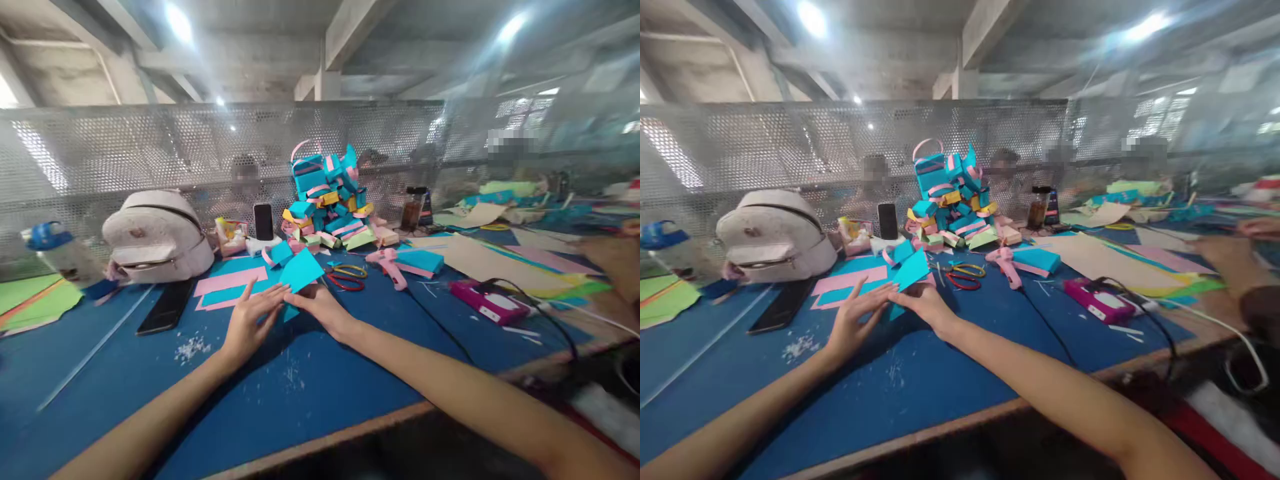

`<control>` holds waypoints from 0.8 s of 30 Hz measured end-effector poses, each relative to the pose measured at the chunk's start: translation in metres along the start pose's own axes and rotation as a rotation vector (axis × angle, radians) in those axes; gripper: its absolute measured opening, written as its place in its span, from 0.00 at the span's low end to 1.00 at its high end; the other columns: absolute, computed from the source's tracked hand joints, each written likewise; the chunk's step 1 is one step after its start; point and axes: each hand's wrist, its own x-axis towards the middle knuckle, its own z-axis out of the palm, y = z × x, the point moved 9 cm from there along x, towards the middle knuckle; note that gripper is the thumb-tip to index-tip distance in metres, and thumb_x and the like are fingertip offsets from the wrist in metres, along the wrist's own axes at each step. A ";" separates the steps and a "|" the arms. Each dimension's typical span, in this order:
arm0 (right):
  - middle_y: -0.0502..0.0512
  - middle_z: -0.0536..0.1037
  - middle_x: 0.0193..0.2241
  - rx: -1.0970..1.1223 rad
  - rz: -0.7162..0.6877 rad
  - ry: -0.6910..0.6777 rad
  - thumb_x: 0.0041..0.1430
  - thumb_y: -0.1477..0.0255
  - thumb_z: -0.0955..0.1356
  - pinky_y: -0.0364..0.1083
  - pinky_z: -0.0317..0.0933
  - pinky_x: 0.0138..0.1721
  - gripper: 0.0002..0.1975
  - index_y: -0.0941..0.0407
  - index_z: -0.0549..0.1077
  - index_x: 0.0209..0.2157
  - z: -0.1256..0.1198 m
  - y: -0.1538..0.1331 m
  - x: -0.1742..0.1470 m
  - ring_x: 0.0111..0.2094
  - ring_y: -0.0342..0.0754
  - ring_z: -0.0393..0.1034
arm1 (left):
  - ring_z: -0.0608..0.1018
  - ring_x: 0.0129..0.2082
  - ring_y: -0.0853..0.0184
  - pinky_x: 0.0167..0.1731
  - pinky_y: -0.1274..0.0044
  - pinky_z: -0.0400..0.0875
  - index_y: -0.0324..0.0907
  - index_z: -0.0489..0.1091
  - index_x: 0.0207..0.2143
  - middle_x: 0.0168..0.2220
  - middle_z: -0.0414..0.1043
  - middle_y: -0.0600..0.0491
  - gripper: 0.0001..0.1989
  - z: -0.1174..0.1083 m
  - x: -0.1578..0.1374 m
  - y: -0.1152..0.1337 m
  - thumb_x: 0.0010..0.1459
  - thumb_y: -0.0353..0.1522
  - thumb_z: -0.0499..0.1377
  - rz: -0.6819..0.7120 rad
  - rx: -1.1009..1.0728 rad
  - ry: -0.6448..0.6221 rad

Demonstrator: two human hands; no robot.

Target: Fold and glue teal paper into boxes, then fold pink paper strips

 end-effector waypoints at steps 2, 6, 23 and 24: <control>0.48 0.75 0.26 0.007 -0.010 -0.004 0.51 0.60 0.75 0.44 0.55 0.33 0.15 0.57 0.77 0.33 0.000 -0.004 0.000 0.28 0.44 0.63 | 0.74 0.58 0.60 0.66 0.53 0.41 0.56 0.66 0.59 0.57 0.72 0.51 0.22 0.001 0.001 0.000 0.65 0.28 0.57 -0.008 -0.011 -0.010; 0.49 0.76 0.27 0.021 -0.003 -0.010 0.52 0.60 0.74 0.45 0.57 0.35 0.14 0.57 0.77 0.32 -0.001 -0.009 0.000 0.29 0.45 0.65 | 0.72 0.59 0.56 0.65 0.53 0.48 0.53 0.61 0.62 0.60 0.69 0.48 0.29 0.004 0.001 -0.002 0.59 0.34 0.64 -0.043 -0.052 -0.010; 0.49 0.72 0.23 0.000 0.033 0.023 0.50 0.57 0.74 0.45 0.57 0.31 0.16 0.57 0.75 0.27 -0.006 -0.012 0.002 0.27 0.45 0.62 | 0.75 0.56 0.57 0.57 0.65 0.67 0.49 0.71 0.55 0.56 0.74 0.48 0.23 -0.006 0.002 -0.007 0.56 0.34 0.67 -0.137 -0.174 0.083; 0.49 0.71 0.22 -0.008 0.032 0.028 0.50 0.58 0.74 0.45 0.56 0.30 0.16 0.57 0.75 0.26 -0.007 -0.011 0.002 0.26 0.44 0.61 | 0.75 0.56 0.56 0.58 0.64 0.66 0.49 0.72 0.54 0.56 0.74 0.48 0.23 -0.006 0.002 -0.009 0.55 0.34 0.67 -0.133 -0.173 0.085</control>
